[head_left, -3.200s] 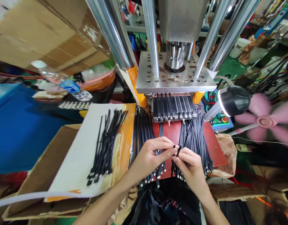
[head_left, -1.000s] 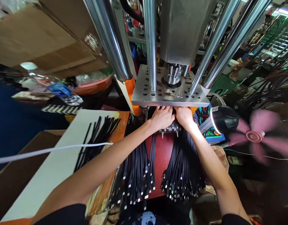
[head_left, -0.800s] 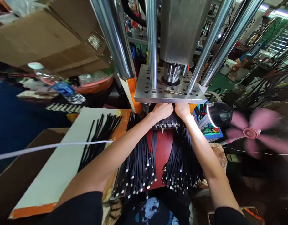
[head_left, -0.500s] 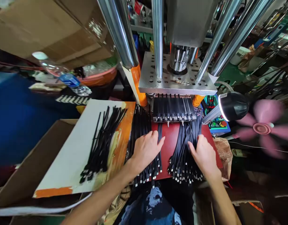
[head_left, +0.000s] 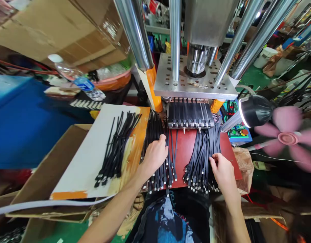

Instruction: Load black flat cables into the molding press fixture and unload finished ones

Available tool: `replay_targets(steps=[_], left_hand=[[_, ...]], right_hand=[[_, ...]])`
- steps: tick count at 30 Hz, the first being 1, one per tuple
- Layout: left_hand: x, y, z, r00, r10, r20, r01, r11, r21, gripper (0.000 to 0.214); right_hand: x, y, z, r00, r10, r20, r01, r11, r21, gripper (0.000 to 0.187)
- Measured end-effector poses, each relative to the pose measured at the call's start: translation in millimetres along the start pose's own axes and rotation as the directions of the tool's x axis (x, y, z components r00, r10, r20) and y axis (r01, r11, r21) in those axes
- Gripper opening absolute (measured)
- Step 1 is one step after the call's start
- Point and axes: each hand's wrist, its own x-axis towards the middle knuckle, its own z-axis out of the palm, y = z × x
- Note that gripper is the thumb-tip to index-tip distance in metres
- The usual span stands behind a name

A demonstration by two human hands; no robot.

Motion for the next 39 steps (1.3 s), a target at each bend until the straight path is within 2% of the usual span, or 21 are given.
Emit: replay_targets(steps=[2, 4, 6, 8, 11, 13, 15, 17, 20, 22, 24, 27, 29, 31, 33, 35, 36, 38, 39], left_hand=[[3, -7, -0.3, 1.000, 0.010, -0.001, -0.010, 0.995, -0.101, 0.043], [3, -13, -0.7, 1.000, 0.013, 0.010, -0.009, 0.948, -0.318, 0.057], [-3, -17, -1.9, 0.999, 0.015, 0.037, 0.009, 0.813, -0.582, 0.070], [-14, -16, -4.9, 0.997, 0.030, 0.069, 0.032, 0.652, -0.757, 0.068], [-37, -8, -11.5, 0.985, 0.098, 0.139, 0.071, 0.507, -0.859, 0.036], [-52, 2, -14.2, 0.958, 0.193, 0.213, 0.103, 0.462, -0.881, 0.023], [-64, 15, -13.4, 0.919, 0.279, 0.279, 0.143, 0.423, -0.895, 0.026], [-72, 29, -9.6, 0.898, 0.314, 0.307, 0.188, 0.356, -0.915, 0.035], [-78, 47, -4.3, 0.922, 0.285, 0.262, 0.206, 0.213, -0.955, 0.044], [-80, 52, -4.0, 0.936, 0.261, 0.235, 0.198, 0.160, -0.967, 0.047], [-81, 51, -6.2, 0.931, 0.270, 0.247, 0.211, 0.155, -0.965, 0.049], [-82, 46, -8.6, 0.900, 0.321, 0.294, 0.236, 0.208, -0.949, 0.051], [-84, 42, -7.3, 0.875, 0.364, 0.319, 0.245, 0.234, -0.941, 0.053], [-85, 39, -4.6, 0.866, 0.382, 0.323, 0.253, 0.223, -0.941, 0.054], [-87, 38, -3.1, 0.876, 0.377, 0.302, 0.240, 0.203, -0.949, 0.053], [-90, 38, -4.6, 0.890, 0.370, 0.268, 0.195, 0.223, -0.955, 0.051], [-91, 38, -6.3, 0.891, 0.381, 0.246, 0.150, 0.265, -0.953, 0.049], [-94, 39, -10.0, 0.877, 0.437, 0.197, 0.012, 0.390, -0.921, 0.043], [-96, 39, -11.0, 0.858, 0.482, 0.178, -0.069, 0.451, -0.890, 0.040]], right_hand=[[-3, -3, 1, 1.000, -0.017, 0.026, 0.018, 0.999, -0.028, 0.020], [-3, -5, 3, 0.999, -0.023, 0.048, 0.026, 0.998, -0.052, 0.020], [-2, -5, 2, 0.998, -0.019, 0.065, 0.022, 0.998, -0.052, 0.022], [0, -3, -3, 0.998, 0.004, 0.070, -0.003, 1.000, -0.014, 0.023], [-4, -3, -19, 0.997, 0.018, 0.071, -0.030, 0.983, 0.179, 0.021], [-13, -9, -31, 0.999, -0.031, 0.036, 0.014, 0.919, 0.394, 0.018], [-29, -20, -37, 0.994, -0.091, -0.064, 0.111, 0.804, 0.585, 0.013], [-46, -35, -34, 0.979, -0.144, -0.143, 0.203, 0.697, 0.688, 0.006], [-68, -52, -17, 0.956, -0.276, -0.099, 0.252, 0.604, 0.756, 0.012], [-76, -56, -7, 0.940, -0.337, -0.060, 0.256, 0.578, 0.775, 0.013], [-80, -55, -3, 0.933, -0.352, -0.074, 0.271, 0.550, 0.790, 0.013], [-83, -53, -6, 0.922, -0.359, -0.144, 0.315, 0.479, 0.819, 0.016], [-85, -55, -9, 0.902, -0.411, -0.132, 0.333, 0.467, 0.819, 0.016], [-87, -57, -12, 0.882, -0.469, -0.052, 0.321, 0.515, 0.795, 0.014], [-86, -57, -18, 0.876, -0.480, 0.043, 0.283, 0.584, 0.761, 0.013], [-80, -54, -27, 0.854, -0.495, 0.161, 0.224, 0.629, 0.744, 0.011], [-75, -51, -33, 0.818, -0.519, 0.247, 0.184, 0.644, 0.743, 0.010], [-60, -44, -44, 0.690, -0.580, 0.432, 0.080, 0.655, 0.752, 0.007], [-52, -42, -48, 0.642, -0.592, 0.488, 0.017, 0.647, 0.762, 0.010]])
